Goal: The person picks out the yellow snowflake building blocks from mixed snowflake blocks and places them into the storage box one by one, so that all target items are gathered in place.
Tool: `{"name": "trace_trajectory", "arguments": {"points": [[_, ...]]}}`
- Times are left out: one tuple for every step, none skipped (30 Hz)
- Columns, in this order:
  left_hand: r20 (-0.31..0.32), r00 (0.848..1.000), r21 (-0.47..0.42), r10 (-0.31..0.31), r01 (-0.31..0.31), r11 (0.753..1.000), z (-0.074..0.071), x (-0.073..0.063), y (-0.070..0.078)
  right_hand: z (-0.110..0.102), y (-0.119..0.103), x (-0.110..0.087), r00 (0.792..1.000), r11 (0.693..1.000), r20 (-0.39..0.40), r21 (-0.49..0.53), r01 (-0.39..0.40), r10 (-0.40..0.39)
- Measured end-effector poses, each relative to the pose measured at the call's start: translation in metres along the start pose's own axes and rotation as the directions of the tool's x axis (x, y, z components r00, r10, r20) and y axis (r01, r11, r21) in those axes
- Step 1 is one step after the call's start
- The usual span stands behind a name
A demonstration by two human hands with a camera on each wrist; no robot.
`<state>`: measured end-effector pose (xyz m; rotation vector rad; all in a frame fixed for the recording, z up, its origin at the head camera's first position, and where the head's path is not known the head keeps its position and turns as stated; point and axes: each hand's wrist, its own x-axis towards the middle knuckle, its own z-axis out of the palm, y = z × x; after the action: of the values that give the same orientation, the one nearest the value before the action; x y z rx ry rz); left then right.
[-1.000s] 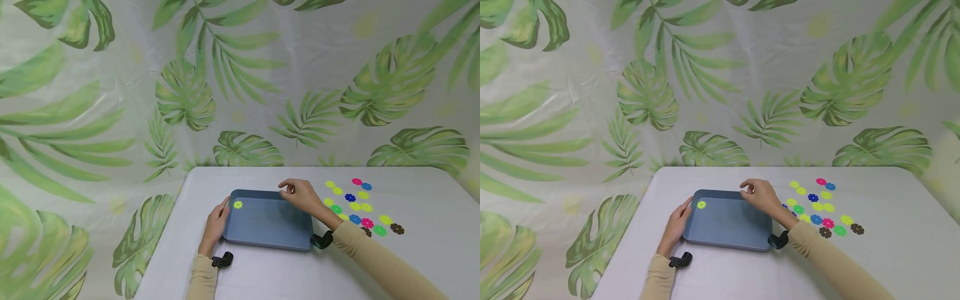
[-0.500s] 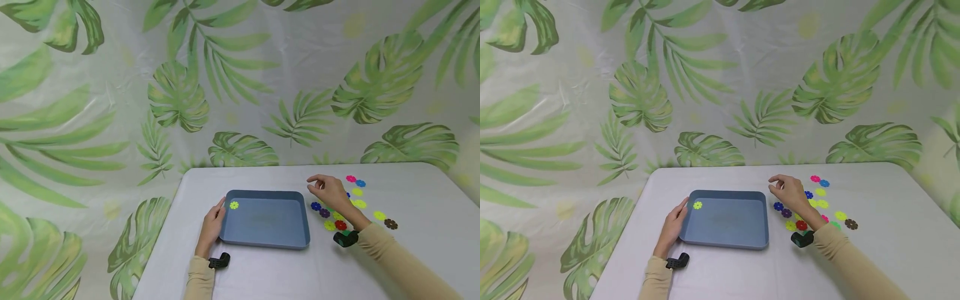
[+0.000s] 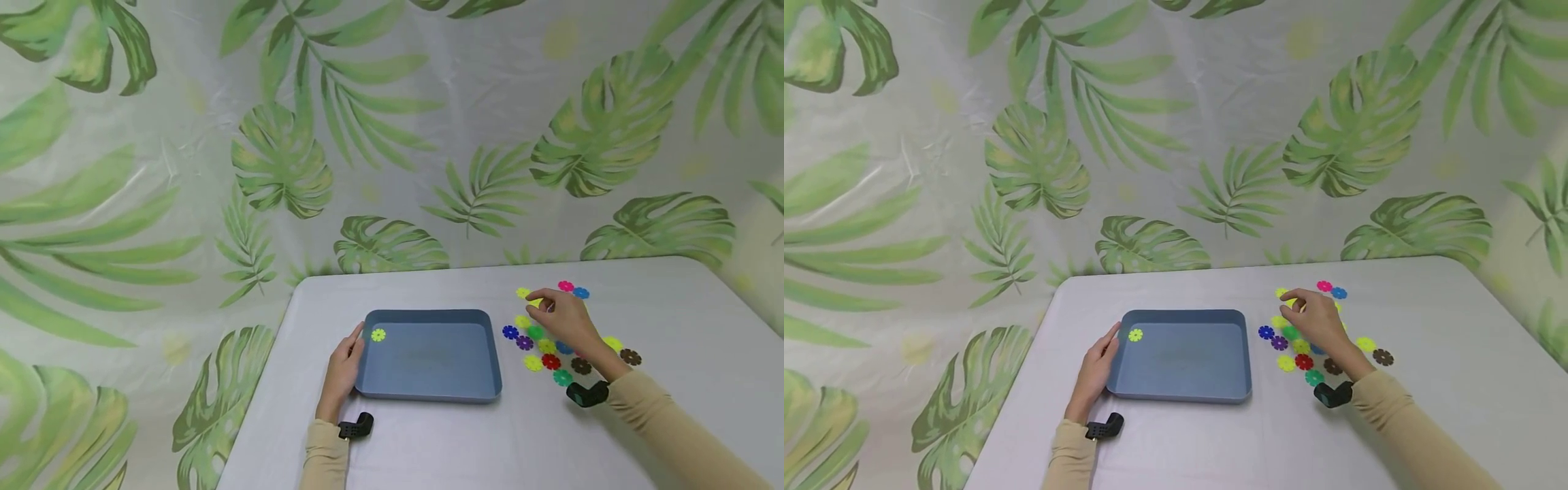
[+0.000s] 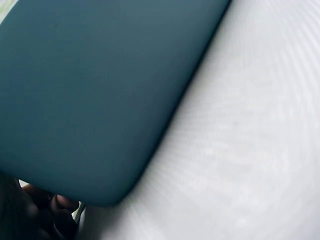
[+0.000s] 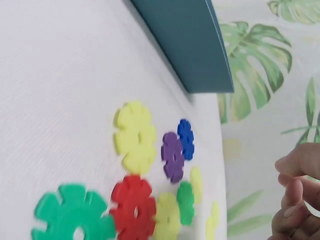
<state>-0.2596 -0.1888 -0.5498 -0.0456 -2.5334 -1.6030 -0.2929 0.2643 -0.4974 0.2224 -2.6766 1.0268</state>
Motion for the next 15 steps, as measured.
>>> {"name": "trace_trajectory", "arguments": {"points": [[0.000,1.000,0.001,0.000,0.000,1.000,0.000,0.000,0.000,-0.002,0.002,-0.001,1.000,1.000,-0.002,0.000,-0.007,0.007],[0.000,1.000,0.002,-0.001,0.001,1.000,0.000,0.000,0.000,-0.004,0.004,-0.003,1.000,1.000,-0.002,0.002,-0.016,0.016],[0.000,1.000,0.005,0.000,0.000,1.000,0.000,0.000,0.001,-0.006,0.007,-0.004,1.000,1.000,0.000,0.003,-0.023,0.023],[-0.002,1.000,0.008,0.000,0.001,1.000,0.000,0.000,0.001,-0.007,0.009,-0.006,1.000,1.000,0.001,0.003,-0.029,0.029],[-0.003,1.000,0.010,-0.002,0.002,1.000,0.000,0.000,0.001,-0.009,0.012,-0.007,0.999,0.999,-0.001,-0.003,-0.036,0.036],[-0.003,1.000,0.012,-0.003,0.003,1.000,0.000,0.000,0.001,-0.010,0.014,-0.009,0.999,0.999,-0.001,-0.004,-0.039,0.039],[-0.003,1.000,0.013,-0.004,0.004,1.000,0.000,0.000,0.001,-0.012,0.017,-0.010,0.999,0.999,-0.001,-0.009,-0.043,0.043],[-0.002,1.000,0.015,-0.006,0.006,1.000,0.000,0.000,0.001,-0.013,0.019,-0.012,0.999,0.999,-0.001,-0.012,-0.046,0.046],[-0.001,1.000,0.017,-0.009,0.009,1.000,0.000,0.000,0.000,-0.015,0.021,-0.013,0.999,0.999,-0.002,-0.014,-0.049,0.049],[0.000,1.000,0.016,-0.012,0.012,1.000,0.001,0.000,0.000,-0.016,0.024,-0.014,0.999,0.999,-0.006,-0.014,-0.052,0.052],[0.002,1.000,0.016,-0.015,0.015,1.000,0.001,0.000,-0.001,-0.018,0.026,-0.015,0.998,0.998,-0.007,-0.014,-0.056,0.056],[0.003,1.000,0.018,-0.015,0.015,1.000,0.001,0.000,-0.001,-0.020,0.028,-0.016,0.998,0.998,-0.008,-0.014,-0.059,0.059],[0.003,1.000,0.019,-0.016,0.016,1.000,0.002,0.000,-0.002,-0.022,0.030,-0.017,0.998,0.998,-0.011,-0.016,-0.063,0.063],[0.001,1.000,0.019,-0.016,0.016,1.000,0.002,0.001,-0.002,-0.023,0.033,-0.017,0.998,0.998,-0.014,-0.018,-0.066,0.066],[-0.002,1.000,0.018,-0.015,0.015,1.000,0.002,0.001,-0.002,-0.025,0.035,-0.018,0.998,0.998,-0.018,-0.019,-0.067,0.066]]}}
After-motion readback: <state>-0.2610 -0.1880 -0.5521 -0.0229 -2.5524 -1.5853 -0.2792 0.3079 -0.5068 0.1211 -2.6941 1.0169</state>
